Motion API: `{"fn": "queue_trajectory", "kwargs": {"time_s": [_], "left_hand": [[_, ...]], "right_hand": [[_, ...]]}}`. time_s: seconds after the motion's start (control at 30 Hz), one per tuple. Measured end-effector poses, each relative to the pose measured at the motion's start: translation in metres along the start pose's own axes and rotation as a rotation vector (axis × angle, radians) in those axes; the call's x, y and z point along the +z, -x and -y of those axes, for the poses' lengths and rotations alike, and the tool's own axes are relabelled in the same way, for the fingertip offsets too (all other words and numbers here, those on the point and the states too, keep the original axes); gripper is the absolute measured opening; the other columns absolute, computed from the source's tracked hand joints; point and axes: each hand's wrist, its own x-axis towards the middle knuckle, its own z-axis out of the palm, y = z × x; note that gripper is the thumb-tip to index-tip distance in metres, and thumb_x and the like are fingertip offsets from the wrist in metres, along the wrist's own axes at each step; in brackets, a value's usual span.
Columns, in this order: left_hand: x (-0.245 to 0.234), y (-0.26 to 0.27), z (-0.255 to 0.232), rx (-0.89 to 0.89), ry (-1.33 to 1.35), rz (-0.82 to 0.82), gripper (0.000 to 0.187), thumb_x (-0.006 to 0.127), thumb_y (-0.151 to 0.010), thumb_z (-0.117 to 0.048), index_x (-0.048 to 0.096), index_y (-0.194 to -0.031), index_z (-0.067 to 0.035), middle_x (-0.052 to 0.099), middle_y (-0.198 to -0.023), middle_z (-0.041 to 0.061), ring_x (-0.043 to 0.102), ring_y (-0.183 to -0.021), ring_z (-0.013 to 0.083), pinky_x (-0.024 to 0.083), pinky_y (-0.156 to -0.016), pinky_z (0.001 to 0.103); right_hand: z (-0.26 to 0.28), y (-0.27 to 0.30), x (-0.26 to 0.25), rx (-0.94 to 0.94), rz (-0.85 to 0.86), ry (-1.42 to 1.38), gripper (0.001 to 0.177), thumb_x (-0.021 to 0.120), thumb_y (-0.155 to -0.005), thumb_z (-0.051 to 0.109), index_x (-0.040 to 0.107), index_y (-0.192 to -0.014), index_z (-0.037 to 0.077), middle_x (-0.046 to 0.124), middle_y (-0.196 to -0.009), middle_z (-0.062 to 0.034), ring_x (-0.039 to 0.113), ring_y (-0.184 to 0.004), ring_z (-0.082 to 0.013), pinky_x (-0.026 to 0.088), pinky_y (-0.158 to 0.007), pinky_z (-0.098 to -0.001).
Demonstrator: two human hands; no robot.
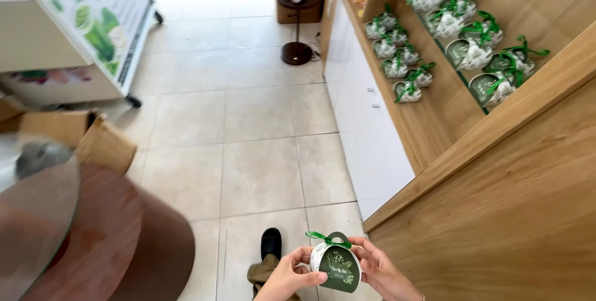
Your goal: Tying ribbons on small gift boxes and organizing them on a display shelf.
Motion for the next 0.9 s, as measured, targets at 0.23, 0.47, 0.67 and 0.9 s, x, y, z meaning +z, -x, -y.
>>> {"fn": "queue_trajectory", "kwargs": {"time_s": [0.23, 0.47, 0.67, 0.9], "left_hand": [[-0.028, -0.098, -0.119, -0.038, -0.258, 0.110, 0.079, 0.095, -0.063, -0.026, 0.062, -0.131, -0.001, 0.069, -0.103, 0.002, 0.056, -0.075, 0.0064, 0.050, -0.075, 0.022], [-0.068, -0.198, -0.228, -0.047, -0.507, 0.328, 0.087, 0.096, -0.060, -0.028, 0.060, -0.135, -0.002, 0.066, -0.101, 0.001, 0.062, -0.076, 0.0085, 0.052, -0.072, 0.025], [-0.076, -0.277, -0.254, -0.012, -0.584, 0.490, 0.090, 0.097, -0.062, -0.026, 0.057, -0.138, 0.001, 0.070, -0.106, 0.005, 0.064, -0.082, 0.0098, 0.055, -0.076, 0.024], [-0.043, -0.372, -0.257, -0.069, -0.650, 0.593, 0.091, 0.095, -0.068, -0.024, 0.051, -0.144, 0.000, 0.069, -0.120, 0.007, 0.065, -0.087, 0.0107, 0.057, -0.079, 0.027]], "right_hand": [[0.071, -0.090, -0.007, 0.036, -0.461, 0.058, 0.055, 0.060, -0.092, 0.045, 0.058, -0.137, 0.013, 0.068, -0.129, -0.0024, 0.063, -0.113, -0.0114, 0.053, -0.093, -0.0329], [0.130, -0.180, -0.029, -0.067, -0.677, 0.143, 0.035, 0.060, -0.097, 0.041, 0.076, -0.103, 0.010, 0.073, -0.098, 0.0012, 0.063, -0.093, -0.0074, 0.050, -0.084, -0.0274], [0.161, -0.205, -0.040, -0.169, -0.746, 0.173, 0.025, 0.067, -0.096, 0.027, 0.075, -0.098, 0.004, 0.072, -0.090, -0.0006, 0.065, -0.089, -0.0088, 0.055, -0.085, -0.0291], [0.179, -0.204, -0.103, -0.135, -0.976, 0.325, 0.017, 0.072, -0.089, 0.014, 0.078, -0.098, 0.001, 0.074, -0.095, 0.0003, 0.070, -0.093, -0.0107, 0.057, -0.087, -0.0282]]}}
